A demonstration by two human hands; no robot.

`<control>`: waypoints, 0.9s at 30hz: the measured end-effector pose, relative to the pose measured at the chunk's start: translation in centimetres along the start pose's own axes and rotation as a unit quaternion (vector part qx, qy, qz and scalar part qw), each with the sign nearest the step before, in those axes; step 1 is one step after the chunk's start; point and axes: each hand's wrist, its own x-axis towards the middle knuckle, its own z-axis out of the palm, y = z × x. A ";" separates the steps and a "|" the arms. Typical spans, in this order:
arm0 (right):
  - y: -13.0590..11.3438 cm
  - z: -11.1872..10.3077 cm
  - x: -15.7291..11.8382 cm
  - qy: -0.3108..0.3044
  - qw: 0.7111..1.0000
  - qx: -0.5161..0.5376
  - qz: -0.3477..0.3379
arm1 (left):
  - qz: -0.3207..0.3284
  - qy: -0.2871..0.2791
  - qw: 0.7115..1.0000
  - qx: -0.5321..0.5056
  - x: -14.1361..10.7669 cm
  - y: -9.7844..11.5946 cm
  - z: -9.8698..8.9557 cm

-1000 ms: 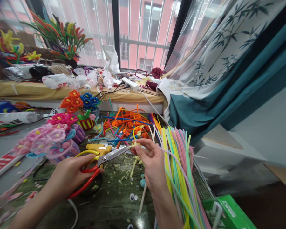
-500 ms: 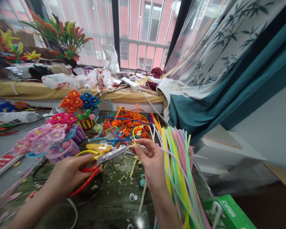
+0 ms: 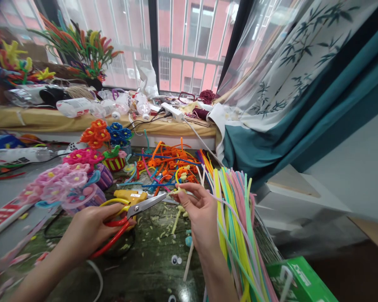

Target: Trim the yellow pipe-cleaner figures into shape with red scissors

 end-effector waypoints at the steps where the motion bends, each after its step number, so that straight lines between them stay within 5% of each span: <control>1: 0.0 0.0 0.0 0.004 1.000 -0.001 0.000 | -0.003 0.004 1.000 -0.007 0.1 0.1 -0.1; 8: -0.1 0.2 0.0 0.015 1.000 0.006 0.019 | -0.034 -0.006 0.999 -0.030 0.3 1.1 -0.4; 17: 0.2 0.2 0.2 0.041 0.998 0.025 0.029 | -0.037 -0.010 0.997 0.065 0.0 1.9 -0.5; 22: 0.0 0.1 0.1 0.041 0.999 0.010 0.021 | -0.009 0.043 0.993 0.113 0.0 1.5 -0.3; 27: -0.2 0.2 0.0 0.013 1.000 0.023 0.006 | -0.057 0.059 0.992 0.095 0.0 1.1 -0.3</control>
